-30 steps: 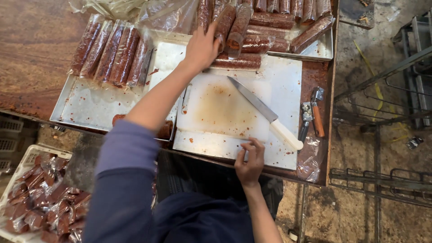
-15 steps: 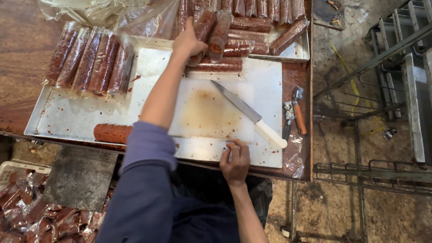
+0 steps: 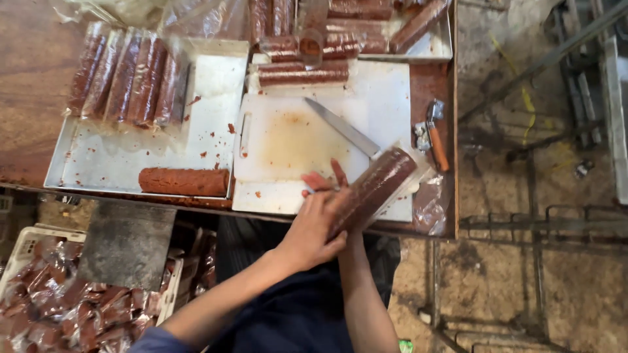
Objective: Slicing long bread rolls into smaller pieces on a cutting board using a knife.
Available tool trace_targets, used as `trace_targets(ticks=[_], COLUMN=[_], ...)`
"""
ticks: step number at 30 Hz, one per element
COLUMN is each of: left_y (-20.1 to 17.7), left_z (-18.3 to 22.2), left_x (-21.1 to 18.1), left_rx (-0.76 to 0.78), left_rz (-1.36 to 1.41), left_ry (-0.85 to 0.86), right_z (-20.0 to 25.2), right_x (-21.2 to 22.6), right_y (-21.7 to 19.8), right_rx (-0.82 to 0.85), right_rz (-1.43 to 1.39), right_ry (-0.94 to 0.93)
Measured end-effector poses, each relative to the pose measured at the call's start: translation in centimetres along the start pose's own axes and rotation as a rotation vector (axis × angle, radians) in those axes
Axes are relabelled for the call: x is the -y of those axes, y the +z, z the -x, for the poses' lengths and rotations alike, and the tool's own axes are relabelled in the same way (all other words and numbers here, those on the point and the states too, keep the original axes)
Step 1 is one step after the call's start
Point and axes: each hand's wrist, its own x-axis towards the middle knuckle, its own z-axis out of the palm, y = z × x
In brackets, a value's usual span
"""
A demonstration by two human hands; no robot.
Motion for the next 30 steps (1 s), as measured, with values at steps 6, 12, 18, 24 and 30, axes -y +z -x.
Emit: trace_targets(ticks=[6, 12, 18, 24, 30], left_y=[5.7, 4.0, 0.9, -2.4, -3.0], left_z=[-1.1, -4.7, -5.4, -6.8, -8.1], left_x=[2.4, 1.6, -1.0, -6.2, -9.8], left_rx=[-0.245, -0.319, -0.196, 0.049, 0.104], left_rz=[-0.691, -0.708, -0.794, -0.546, -0.342], left_ry=[0.333, 0.352, 0.143, -0.119, 0.185], right_z=[-3.5, -3.8, -4.2, -2.9, -3.4], right_x=[-4.5, -3.9, -4.8, -7.2, -7.3], right_y=[-10.6, -12.3, -13.3, -14.0, -14.3], right_rx=[0.876, 0.706, 0.545, 0.366, 0.188], right_rz=[-0.765, -0.765, -0.762, -0.760, -0.753], right_ry=[-0.149, -0.167, -0.122, -0.053, -0.057])
